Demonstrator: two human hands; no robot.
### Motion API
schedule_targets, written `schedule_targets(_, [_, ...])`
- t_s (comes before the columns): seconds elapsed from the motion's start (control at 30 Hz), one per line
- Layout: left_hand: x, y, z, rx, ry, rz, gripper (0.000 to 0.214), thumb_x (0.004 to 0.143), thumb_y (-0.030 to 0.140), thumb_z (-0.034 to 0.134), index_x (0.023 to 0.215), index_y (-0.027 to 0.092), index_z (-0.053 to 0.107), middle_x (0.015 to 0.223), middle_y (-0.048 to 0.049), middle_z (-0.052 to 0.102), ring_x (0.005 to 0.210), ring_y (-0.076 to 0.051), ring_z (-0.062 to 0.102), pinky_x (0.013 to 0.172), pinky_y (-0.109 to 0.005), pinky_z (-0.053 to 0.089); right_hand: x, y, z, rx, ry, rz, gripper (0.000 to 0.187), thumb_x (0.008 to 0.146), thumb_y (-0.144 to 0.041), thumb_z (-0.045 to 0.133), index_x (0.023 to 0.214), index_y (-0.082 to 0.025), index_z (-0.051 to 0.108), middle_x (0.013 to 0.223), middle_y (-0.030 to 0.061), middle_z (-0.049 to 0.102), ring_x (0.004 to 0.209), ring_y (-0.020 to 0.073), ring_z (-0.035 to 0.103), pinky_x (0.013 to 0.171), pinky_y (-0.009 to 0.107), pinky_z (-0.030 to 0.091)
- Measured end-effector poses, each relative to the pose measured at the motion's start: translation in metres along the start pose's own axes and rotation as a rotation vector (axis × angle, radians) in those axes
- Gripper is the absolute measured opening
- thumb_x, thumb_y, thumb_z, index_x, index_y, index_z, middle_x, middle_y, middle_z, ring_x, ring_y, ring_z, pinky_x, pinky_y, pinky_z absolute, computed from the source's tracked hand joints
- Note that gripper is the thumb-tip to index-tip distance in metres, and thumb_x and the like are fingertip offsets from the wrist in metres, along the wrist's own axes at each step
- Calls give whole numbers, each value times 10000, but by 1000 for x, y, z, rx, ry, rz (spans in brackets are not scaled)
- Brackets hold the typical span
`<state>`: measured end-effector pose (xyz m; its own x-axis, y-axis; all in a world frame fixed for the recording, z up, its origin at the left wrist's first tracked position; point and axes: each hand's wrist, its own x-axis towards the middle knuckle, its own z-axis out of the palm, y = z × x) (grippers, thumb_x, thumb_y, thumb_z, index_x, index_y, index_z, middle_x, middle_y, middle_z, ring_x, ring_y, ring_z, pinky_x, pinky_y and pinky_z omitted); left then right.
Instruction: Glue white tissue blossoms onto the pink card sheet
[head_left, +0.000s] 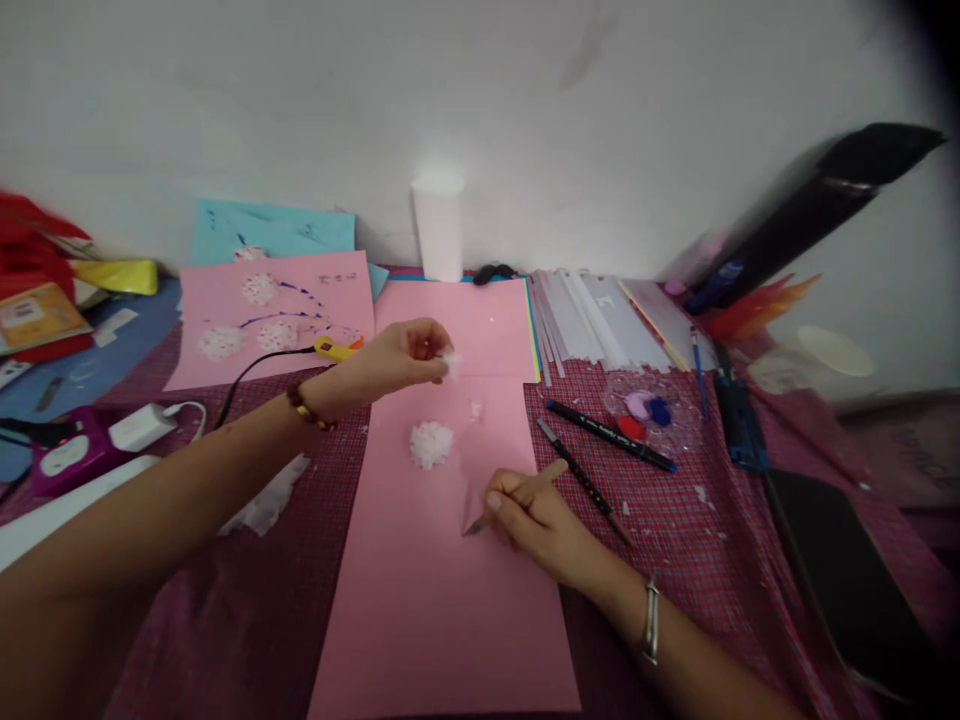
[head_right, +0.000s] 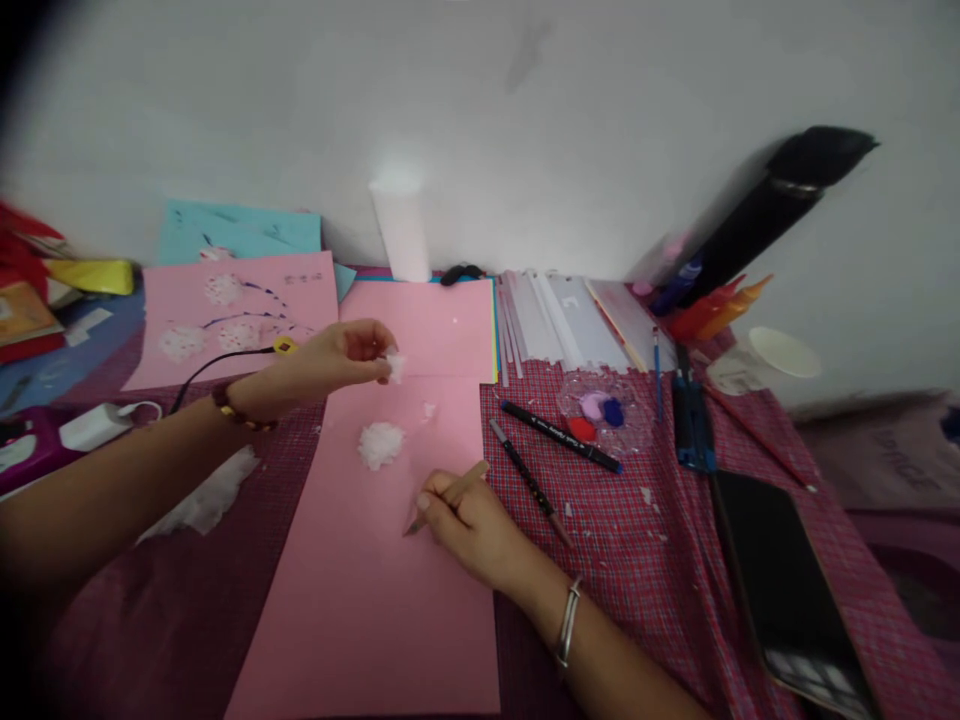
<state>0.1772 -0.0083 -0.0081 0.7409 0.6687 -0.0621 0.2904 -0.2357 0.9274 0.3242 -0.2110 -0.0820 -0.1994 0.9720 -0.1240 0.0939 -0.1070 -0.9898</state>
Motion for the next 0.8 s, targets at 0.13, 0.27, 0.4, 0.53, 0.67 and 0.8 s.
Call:
schedule_targets(0.13, [-21,-17,-16,25,-33,-78,137,709,224,642,812,141,606,741,-8,611,678,-98,564,645,-238,462,-2,3,1,17,-11,30,322,942,-402,406,727,-181,498,583,-52,416,500,78,361,477,213,291])
schedule_targets(0.27, [-40,-38,-43,68,44,-160,120,714,252,634,783,155,649,684,5,610,603,-83,541,569,-210,426,-3,5,1,-16,13,56,348,942,-443,394,719,-187,470,606,-46,396,533,88,358,499,222,289])
schedule_targets(0.4, [-47,-41,-54,44,153,-183,131,704,279,654,751,157,666,643,-1,607,557,-81,527,521,-202,399,-4,6,2,-13,16,58,357,935,-473,391,713,-198,445,606,-44,385,529,96,345,498,229,286])
schedule_targets(0.53, [-33,-28,-49,-155,207,-191,101,727,208,604,769,145,672,616,-16,593,566,-95,528,525,-214,424,-4,6,3,-13,35,81,368,926,-488,399,699,-201,435,599,-44,387,523,98,348,494,227,289])
schedule_targets(0.67, [3,-20,-56,-393,295,-152,150,756,133,484,722,143,630,637,-27,585,588,-91,515,628,-255,474,-4,5,3,-39,33,87,393,922,-508,390,684,-200,437,591,-45,373,522,100,339,495,230,278])
schedule_targets(0.8, [56,-19,-79,-379,471,-46,110,786,185,512,690,142,544,777,-52,594,734,-102,539,769,-272,455,-4,4,3,-71,29,80,394,924,-508,387,689,-197,444,614,-40,362,552,107,340,524,239,286])
